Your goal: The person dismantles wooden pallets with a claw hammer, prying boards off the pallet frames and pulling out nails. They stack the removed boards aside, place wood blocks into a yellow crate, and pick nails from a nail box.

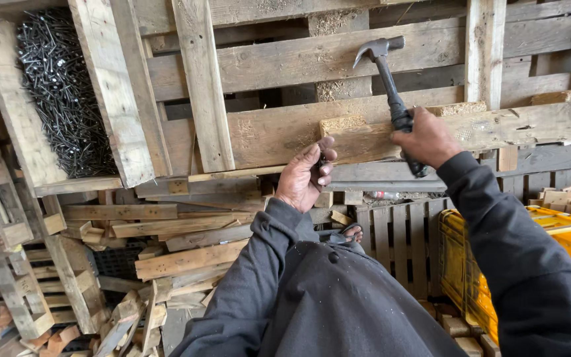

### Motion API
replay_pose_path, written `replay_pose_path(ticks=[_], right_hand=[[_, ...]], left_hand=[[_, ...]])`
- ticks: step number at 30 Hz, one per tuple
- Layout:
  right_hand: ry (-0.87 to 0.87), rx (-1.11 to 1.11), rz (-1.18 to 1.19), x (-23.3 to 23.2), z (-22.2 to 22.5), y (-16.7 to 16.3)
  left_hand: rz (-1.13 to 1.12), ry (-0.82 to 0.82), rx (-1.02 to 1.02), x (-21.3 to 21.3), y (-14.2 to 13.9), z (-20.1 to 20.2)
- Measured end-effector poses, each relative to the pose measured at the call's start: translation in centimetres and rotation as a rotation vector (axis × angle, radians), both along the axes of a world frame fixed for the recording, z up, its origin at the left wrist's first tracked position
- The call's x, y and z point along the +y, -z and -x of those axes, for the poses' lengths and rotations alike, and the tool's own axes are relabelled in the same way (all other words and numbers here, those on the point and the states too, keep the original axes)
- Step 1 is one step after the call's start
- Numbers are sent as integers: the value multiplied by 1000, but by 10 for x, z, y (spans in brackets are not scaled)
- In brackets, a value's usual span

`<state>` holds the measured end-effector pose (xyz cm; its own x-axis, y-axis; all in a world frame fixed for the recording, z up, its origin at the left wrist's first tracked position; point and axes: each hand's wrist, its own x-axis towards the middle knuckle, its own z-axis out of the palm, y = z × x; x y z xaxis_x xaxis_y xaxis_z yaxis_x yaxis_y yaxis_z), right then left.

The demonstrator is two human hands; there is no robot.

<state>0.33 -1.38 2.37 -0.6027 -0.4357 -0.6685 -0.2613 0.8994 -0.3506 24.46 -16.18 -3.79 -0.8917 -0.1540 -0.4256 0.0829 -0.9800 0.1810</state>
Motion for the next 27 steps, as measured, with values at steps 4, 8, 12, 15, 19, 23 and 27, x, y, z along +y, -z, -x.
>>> replay_pose_path(ticks=[4, 8, 12, 15, 19, 23, 27], right_hand=[[304, -102, 255, 18, 1, -27], [448, -206, 729, 57, -61, -60], [636, -292, 915, 98, -157, -51], [765, -317, 845, 126, -201, -32], [827, -334, 724, 148, -216, -10], [815, -315, 592, 156, -218, 0], [805, -331, 617, 151, -219, 4]], left_hand=[[107, 31, -48, 1, 0, -1], [119, 33, -43, 11, -3, -1], [37, 27, -53, 23, -8, 3], [-58, 0, -37, 29, -7, 5], [25, 38, -6, 36, 0, 1], [151, 70, -19, 44, 4, -4], [215, 83, -77, 47, -3, 0]])
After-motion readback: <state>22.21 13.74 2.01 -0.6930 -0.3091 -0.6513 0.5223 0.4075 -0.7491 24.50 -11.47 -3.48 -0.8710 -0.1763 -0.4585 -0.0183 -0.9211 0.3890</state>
